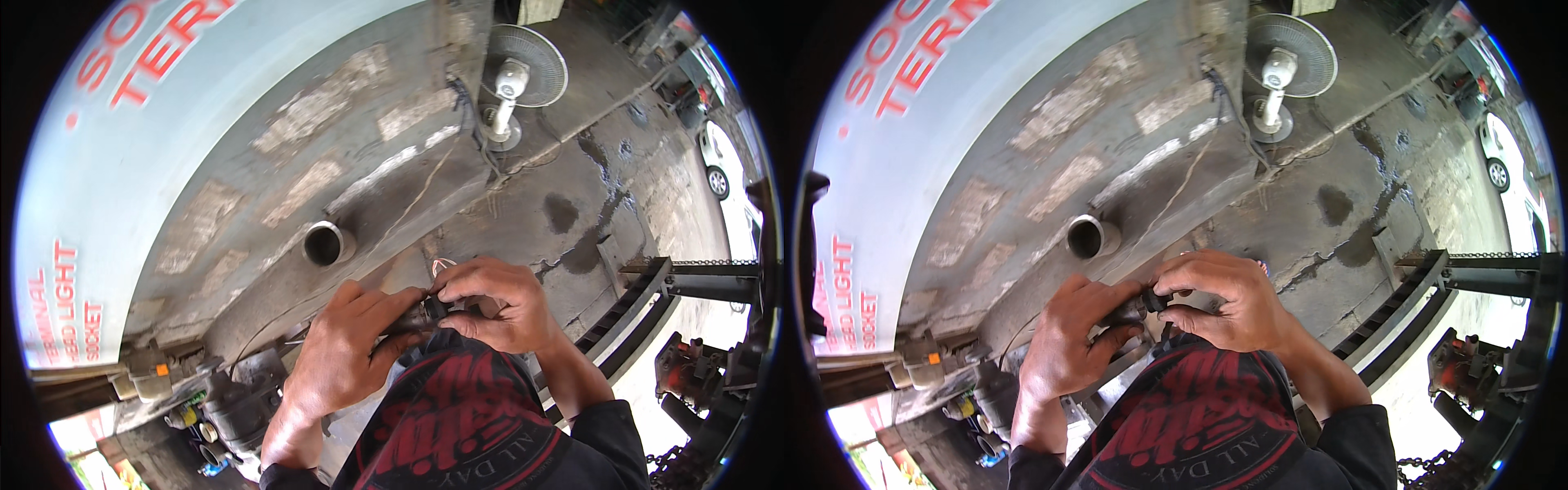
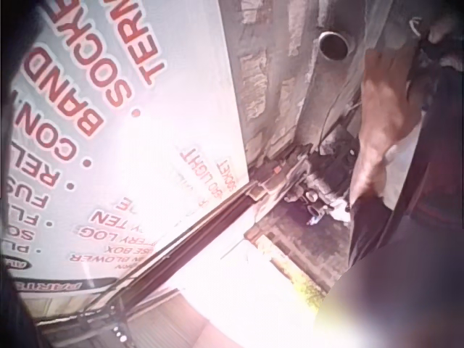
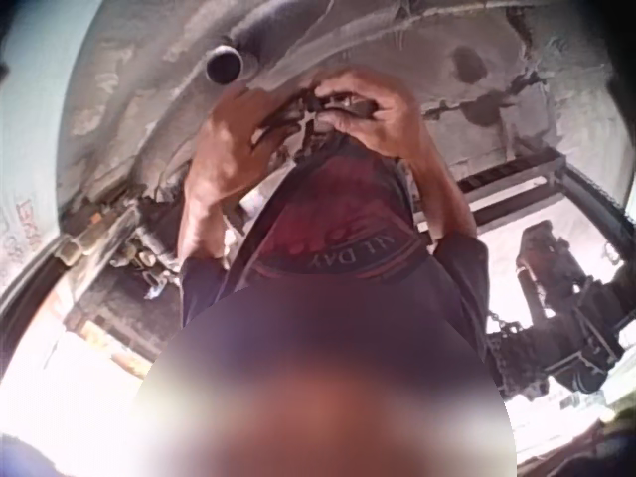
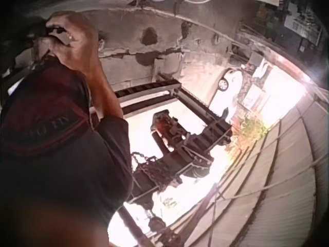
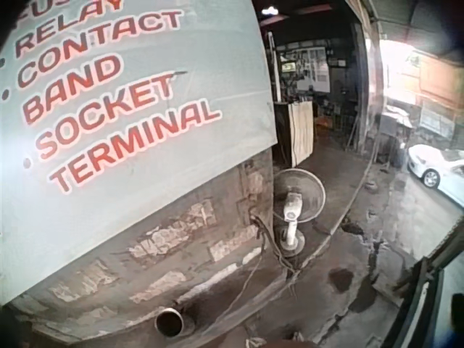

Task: The person disassembles a small cylindrical electrical component, uses a screwdriver to adjust internal parts, and grinds the component on a bench grinder. They then connect wires to a testing device and inspect the component.

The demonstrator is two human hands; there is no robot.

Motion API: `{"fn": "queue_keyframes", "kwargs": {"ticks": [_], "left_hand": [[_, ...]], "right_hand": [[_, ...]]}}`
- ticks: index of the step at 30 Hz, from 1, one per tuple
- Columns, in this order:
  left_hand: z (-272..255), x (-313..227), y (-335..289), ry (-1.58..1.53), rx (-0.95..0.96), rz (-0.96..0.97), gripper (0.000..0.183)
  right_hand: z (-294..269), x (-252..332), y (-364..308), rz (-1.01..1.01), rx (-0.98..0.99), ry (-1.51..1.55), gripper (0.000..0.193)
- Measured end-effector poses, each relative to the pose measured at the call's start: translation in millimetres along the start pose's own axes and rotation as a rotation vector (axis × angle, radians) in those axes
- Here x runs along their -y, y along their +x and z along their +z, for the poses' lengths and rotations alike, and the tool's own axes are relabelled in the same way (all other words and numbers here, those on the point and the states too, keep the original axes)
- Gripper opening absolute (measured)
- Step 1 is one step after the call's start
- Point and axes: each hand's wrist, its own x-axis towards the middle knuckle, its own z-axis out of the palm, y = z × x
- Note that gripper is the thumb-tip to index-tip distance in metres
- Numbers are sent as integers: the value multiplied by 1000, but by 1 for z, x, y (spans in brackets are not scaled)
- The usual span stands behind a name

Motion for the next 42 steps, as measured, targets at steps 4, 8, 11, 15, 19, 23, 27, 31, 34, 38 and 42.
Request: {"fn": "queue_keyframes", "kwargs": {"ticks": [4, 8, 11, 15, 19, 23, 27, 31, 34, 38, 42], "left_hand": [[32, -36, 88, 14, 15, 83, 46], [66, -74, 179, 31, 106, 176, 48], [92, -99, 241, 14, 173, 280, 48], [123, -126, 310, -49, 201, 363, 47], [144, -144, 377, -14, 307, 476, 46], [167, -159, 447, -45, 406, 582, 46], [188, -177, 509, -42, 402, 676, 45], [204, -195, 571, 34, 365, 879, 45], [223, -203, 611, 83, 421, 962, 42], [256, -230, 674, 50, 537, 964, 37], [305, -257, 741, -7, 617, 890, 37]], "right_hand": [[-84, -5, -10, -6, -98, -131, 30], [-169, -12, -27, 13, -206, -267, 30], [-223, -18, -41, 64, -310, -293, 33], [-276, -22, -56, 204, -438, -232, 34], [-317, -34, -64, 241, -560, -248, 35], [-359, -51, -67, 282, -685, -240, 35], [-397, -65, -59, 445, -848, -193, 23], [-437, -88, -52, 647, -971, 73, 25], [-459, -115, -51, 800, -985, 94, 40], [-507, -151, -51, 904, -1075, -217, 32], [-579, -168, -63, 602, -1169, -376, 22]]}}
